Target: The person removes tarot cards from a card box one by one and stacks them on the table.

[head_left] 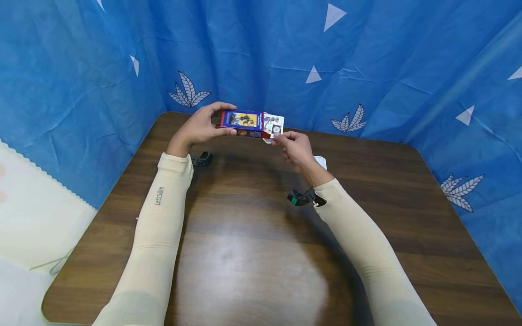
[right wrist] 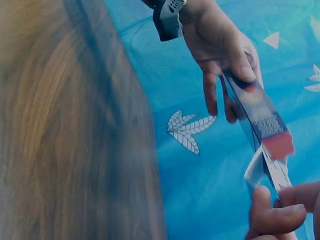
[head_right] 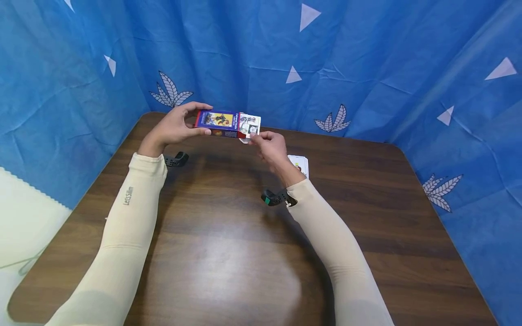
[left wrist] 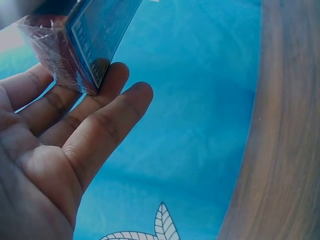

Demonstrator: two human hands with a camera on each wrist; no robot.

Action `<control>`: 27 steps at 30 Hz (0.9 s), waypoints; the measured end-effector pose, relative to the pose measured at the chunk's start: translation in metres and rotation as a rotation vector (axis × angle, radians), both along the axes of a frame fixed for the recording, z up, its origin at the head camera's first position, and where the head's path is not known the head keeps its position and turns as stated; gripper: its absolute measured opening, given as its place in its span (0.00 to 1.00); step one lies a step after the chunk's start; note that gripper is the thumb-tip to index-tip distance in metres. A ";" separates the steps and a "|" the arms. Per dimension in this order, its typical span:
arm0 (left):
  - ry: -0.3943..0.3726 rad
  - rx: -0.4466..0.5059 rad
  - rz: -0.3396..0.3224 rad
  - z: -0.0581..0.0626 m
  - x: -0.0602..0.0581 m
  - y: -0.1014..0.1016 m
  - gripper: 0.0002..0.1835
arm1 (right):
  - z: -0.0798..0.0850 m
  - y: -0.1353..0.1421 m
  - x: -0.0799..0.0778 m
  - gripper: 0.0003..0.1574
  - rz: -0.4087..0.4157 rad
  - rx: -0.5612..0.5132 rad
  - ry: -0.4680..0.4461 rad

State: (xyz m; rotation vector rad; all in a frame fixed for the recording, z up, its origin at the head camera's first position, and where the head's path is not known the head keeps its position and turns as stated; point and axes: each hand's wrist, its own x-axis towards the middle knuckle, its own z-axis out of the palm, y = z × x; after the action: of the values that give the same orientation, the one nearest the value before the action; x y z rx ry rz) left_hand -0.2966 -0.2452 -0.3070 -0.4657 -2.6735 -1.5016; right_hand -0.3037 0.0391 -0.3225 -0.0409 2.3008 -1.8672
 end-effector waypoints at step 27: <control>-0.043 -0.060 -0.056 -0.009 -0.009 -0.001 0.40 | -0.046 0.136 -0.055 0.21 -0.209 0.468 0.246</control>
State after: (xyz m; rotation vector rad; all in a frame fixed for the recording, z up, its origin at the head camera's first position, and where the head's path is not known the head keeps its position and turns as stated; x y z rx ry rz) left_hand -0.3059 -0.2459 -0.3160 -0.5212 -2.7679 -1.4649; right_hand -0.3589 0.1755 -0.3689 0.0351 2.9588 -1.4193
